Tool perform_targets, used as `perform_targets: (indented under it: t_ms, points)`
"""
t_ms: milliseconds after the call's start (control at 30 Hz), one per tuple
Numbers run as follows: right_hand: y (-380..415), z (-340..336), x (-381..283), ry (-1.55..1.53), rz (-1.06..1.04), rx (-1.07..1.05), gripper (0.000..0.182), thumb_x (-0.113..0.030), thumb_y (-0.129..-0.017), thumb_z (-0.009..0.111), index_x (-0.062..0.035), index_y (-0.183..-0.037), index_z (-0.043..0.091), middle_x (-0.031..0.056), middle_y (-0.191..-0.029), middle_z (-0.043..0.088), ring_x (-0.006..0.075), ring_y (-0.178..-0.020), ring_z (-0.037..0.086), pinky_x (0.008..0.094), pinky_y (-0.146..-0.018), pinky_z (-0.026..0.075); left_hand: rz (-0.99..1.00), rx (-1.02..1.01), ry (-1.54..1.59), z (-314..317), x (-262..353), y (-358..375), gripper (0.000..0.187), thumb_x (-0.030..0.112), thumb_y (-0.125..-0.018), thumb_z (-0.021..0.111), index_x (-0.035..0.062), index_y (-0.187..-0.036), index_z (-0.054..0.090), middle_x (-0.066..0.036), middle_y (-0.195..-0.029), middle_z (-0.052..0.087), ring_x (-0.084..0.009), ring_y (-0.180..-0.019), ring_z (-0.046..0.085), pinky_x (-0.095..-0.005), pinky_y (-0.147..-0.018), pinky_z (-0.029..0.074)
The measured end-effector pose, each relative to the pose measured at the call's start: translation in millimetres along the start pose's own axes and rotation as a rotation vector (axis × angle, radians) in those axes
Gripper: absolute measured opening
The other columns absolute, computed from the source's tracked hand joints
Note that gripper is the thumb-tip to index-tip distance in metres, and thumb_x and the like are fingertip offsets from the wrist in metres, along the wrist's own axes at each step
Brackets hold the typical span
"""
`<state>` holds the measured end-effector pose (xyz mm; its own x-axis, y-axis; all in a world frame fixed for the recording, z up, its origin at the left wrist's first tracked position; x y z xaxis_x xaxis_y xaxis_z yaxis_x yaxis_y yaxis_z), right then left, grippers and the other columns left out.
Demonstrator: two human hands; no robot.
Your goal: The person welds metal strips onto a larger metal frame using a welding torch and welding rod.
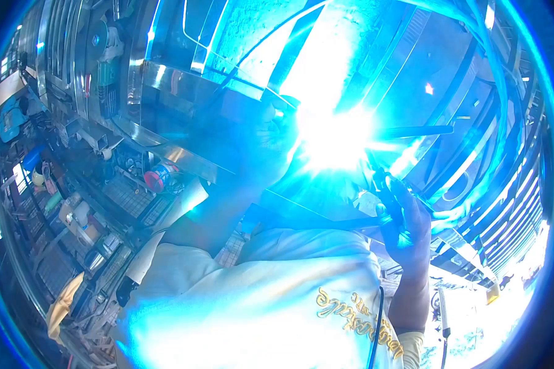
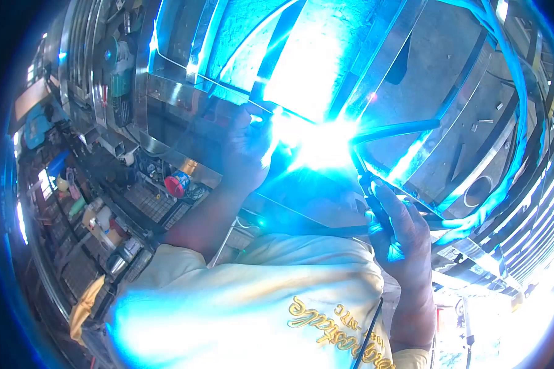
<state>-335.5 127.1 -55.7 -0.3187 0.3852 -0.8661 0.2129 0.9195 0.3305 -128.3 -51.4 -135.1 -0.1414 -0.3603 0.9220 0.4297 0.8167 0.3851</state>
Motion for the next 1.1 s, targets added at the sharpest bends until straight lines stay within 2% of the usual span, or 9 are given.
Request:
perform_targets:
  t_ms: [100, 167, 367, 533, 567, 700, 800, 900, 1100]
  points:
    - [1, 0, -1, -0.012, 0.040, -0.004, 0.060, 0.008, -0.086, 0.068, -0.0061, -0.143, 0.057, 0.0170, -0.108, 0.071, 0.0280, -0.093, 0.074, 0.0373, -0.078, 0.058, -0.006, 0.011, 0.041, 6, 7, -1, 0.016, 0.006, -0.105, 0.057, 0.0048, -0.121, 0.056, -0.010, -0.093, 0.071, -0.0143, -0.075, 0.071, -0.0284, -0.062, 0.057]
    - [-1, 0, -4, 0.026, 0.032, 0.025, 0.057, 0.006, -0.088, 0.071, -0.0056, -0.142, 0.057, 0.0183, -0.114, 0.071, 0.0293, -0.098, 0.075, 0.0376, -0.080, 0.059, -0.028, 0.005, 0.109, 9, 10, -1, 0.015, 0.008, -0.106, 0.058, 0.0050, -0.120, 0.057, -0.012, -0.097, 0.072, -0.0148, -0.075, 0.071, -0.0281, -0.061, 0.056]
    - [1, 1, -6, 0.045, 0.044, 0.023, 0.060, 0.008, -0.085, 0.071, -0.0064, -0.142, 0.058, 0.0181, -0.113, 0.072, 0.0294, -0.097, 0.075, 0.0371, -0.081, 0.058, -0.064, 0.031, 0.117, 8, 7, -1, 0.016, 0.010, -0.105, 0.060, 0.0048, -0.119, 0.057, -0.014, -0.102, 0.071, -0.0146, -0.076, 0.071, -0.0279, -0.061, 0.057]
    - [3, 1, -3, 0.021, 0.024, 0.011, 0.061, 0.009, -0.083, 0.071, -0.0073, -0.141, 0.059, 0.0169, -0.108, 0.072, 0.0288, -0.091, 0.074, 0.0365, -0.078, 0.058, 0.013, -0.010, 0.050, 7, 12, -1, 0.015, 0.008, -0.105, 0.058, 0.0045, -0.120, 0.056, -0.014, -0.103, 0.071, -0.0140, -0.076, 0.070, -0.0289, -0.063, 0.057]
    - [2, 2, -4, 0.018, 0.011, 0.016, 0.059, 0.008, -0.084, 0.071, -0.0066, -0.140, 0.059, 0.0178, -0.109, 0.072, 0.0295, -0.092, 0.074, 0.0371, -0.078, 0.057, -0.047, 0.002, 0.069, 6, 7, 0, 0.015, 0.006, -0.105, 0.057, 0.0043, -0.120, 0.056, -0.014, -0.102, 0.071, -0.0140, -0.075, 0.070, -0.0299, -0.062, 0.058]
    - [2, 3, -4, 0.085, 0.075, 0.036, 0.055, 0.003, -0.087, 0.072, -0.0051, -0.140, 0.058, 0.0187, -0.112, 0.072, 0.0303, -0.094, 0.074, 0.0383, -0.078, 0.058, -0.008, 0.022, 0.116, 7, 14, -2, 0.013, 0.007, -0.105, 0.057, 0.0052, -0.118, 0.056, -0.013, -0.101, 0.071, -0.0152, -0.074, 0.070, -0.0296, -0.059, 0.057]
    - [4, 1, -4, 0.059, 0.041, 0.083, 0.056, 0.004, -0.087, 0.072, -0.0048, -0.141, 0.057, 0.0188, -0.113, 0.072, 0.0311, -0.094, 0.074, 0.0379, -0.079, 0.058, -0.025, 0.042, 0.128, 5, 10, -1, 0.012, 0.009, -0.105, 0.057, 0.0050, -0.117, 0.057, -0.013, -0.102, 0.071, -0.0155, -0.074, 0.070, -0.0294, -0.059, 0.057]
    - [3, 1, -6, 0.067, 0.072, 0.028, 0.058, 0.005, -0.086, 0.073, -0.0047, -0.141, 0.057, 0.0192, -0.114, 0.072, 0.0312, -0.096, 0.074, 0.0376, -0.080, 0.058, -0.035, 0.047, 0.133, 5, 11, -1, 0.014, 0.010, -0.105, 0.058, 0.0045, -0.118, 0.057, -0.013, -0.103, 0.070, -0.0154, -0.074, 0.070, -0.0292, -0.060, 0.057]
    - [0, 4, -8, 0.074, 0.010, 0.050, 0.059, 0.007, -0.084, 0.073, -0.0055, -0.141, 0.058, 0.0177, -0.111, 0.072, 0.0302, -0.095, 0.075, 0.0378, -0.080, 0.059, -0.049, 0.030, 0.130, 5, 11, -1, 0.015, 0.010, -0.106, 0.058, 0.0040, -0.119, 0.056, -0.014, -0.102, 0.070, -0.0153, -0.074, 0.069, -0.0289, -0.061, 0.057]
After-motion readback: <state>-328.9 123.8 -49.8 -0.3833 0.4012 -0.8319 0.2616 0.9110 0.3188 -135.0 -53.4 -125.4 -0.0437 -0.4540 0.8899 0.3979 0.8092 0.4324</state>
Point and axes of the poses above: each hand's wrist, its own y-axis away from the middle knuckle, its own z-axis out of the palm, x = y × z, the point moved 9 cm from there along -y, towards the middle knuckle
